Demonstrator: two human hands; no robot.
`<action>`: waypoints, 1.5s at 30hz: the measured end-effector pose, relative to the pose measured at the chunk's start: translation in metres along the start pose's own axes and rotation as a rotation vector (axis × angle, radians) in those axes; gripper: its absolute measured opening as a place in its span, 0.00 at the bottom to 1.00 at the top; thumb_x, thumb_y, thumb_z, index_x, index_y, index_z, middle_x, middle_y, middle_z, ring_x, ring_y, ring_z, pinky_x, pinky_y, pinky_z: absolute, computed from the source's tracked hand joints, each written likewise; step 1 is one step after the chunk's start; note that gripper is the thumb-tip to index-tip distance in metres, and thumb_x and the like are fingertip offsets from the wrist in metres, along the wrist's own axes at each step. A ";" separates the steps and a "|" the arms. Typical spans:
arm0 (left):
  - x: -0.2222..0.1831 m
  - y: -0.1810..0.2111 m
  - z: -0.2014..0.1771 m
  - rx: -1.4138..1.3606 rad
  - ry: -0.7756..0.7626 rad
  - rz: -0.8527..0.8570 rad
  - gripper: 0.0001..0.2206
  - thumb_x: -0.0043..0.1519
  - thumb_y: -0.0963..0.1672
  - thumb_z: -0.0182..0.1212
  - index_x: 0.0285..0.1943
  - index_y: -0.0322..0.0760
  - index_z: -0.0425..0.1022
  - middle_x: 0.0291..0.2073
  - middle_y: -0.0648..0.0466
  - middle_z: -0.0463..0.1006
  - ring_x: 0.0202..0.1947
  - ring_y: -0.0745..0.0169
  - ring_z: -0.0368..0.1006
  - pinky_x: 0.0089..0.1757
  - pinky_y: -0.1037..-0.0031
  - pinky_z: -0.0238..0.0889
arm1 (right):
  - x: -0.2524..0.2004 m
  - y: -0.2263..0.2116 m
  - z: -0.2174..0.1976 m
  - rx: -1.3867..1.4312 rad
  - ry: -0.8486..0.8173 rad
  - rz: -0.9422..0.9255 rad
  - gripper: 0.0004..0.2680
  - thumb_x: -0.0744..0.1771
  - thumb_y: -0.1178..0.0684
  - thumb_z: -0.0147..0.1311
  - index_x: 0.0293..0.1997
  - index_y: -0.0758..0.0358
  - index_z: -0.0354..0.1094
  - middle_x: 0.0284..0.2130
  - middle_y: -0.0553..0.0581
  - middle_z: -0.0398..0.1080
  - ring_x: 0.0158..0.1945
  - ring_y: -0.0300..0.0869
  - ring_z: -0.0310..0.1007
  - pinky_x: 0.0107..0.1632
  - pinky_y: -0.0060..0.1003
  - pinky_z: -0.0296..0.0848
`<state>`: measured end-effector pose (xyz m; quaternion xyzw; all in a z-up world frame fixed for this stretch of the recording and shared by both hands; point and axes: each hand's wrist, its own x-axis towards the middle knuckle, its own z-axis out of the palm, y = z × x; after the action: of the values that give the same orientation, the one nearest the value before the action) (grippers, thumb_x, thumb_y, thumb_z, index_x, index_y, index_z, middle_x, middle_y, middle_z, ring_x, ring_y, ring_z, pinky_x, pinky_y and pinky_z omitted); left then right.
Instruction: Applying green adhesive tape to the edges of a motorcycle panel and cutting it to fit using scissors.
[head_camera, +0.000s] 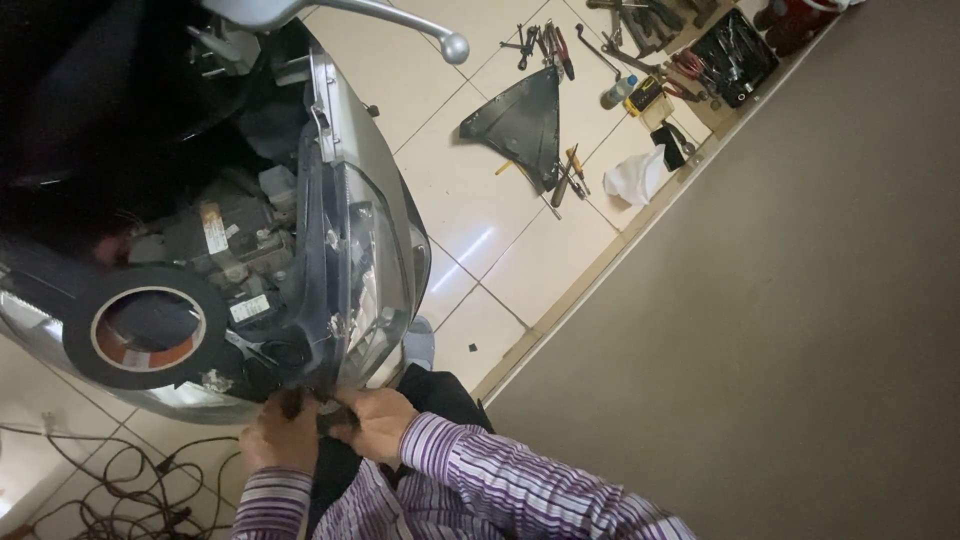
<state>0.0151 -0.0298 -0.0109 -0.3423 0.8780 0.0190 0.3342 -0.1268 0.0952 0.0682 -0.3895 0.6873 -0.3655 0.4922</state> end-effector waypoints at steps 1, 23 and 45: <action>-0.001 0.001 -0.004 0.001 0.001 0.000 0.13 0.68 0.54 0.47 0.58 0.58 0.68 0.51 0.61 0.77 0.44 0.62 0.80 0.39 0.68 0.73 | 0.000 0.002 0.001 0.001 0.001 -0.001 0.20 0.68 0.45 0.44 0.67 0.58 0.57 0.61 0.66 0.67 0.62 0.61 0.66 0.64 0.47 0.63; 0.018 0.019 0.048 -0.439 0.147 -0.256 0.10 0.62 0.48 0.58 0.46 0.54 0.84 0.42 0.59 0.85 0.47 0.67 0.80 0.46 0.76 0.70 | 0.006 0.018 0.023 -0.173 -0.082 0.230 0.15 0.68 0.43 0.53 0.58 0.57 0.67 0.47 0.64 0.76 0.54 0.56 0.76 0.56 0.48 0.74; -0.023 0.017 -0.021 -1.507 0.021 -0.453 0.19 0.65 0.48 0.62 0.63 0.39 0.71 0.59 0.47 0.77 0.64 0.49 0.68 0.62 0.56 0.62 | 0.031 0.024 0.025 -0.142 -0.023 0.314 0.17 0.70 0.44 0.48 0.62 0.62 0.65 0.55 0.69 0.72 0.62 0.57 0.69 0.66 0.48 0.65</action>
<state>0.0050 -0.0086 0.0157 -0.6475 0.5402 0.5376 -0.0006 -0.1139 0.0748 0.0285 -0.3151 0.7581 -0.2303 0.5224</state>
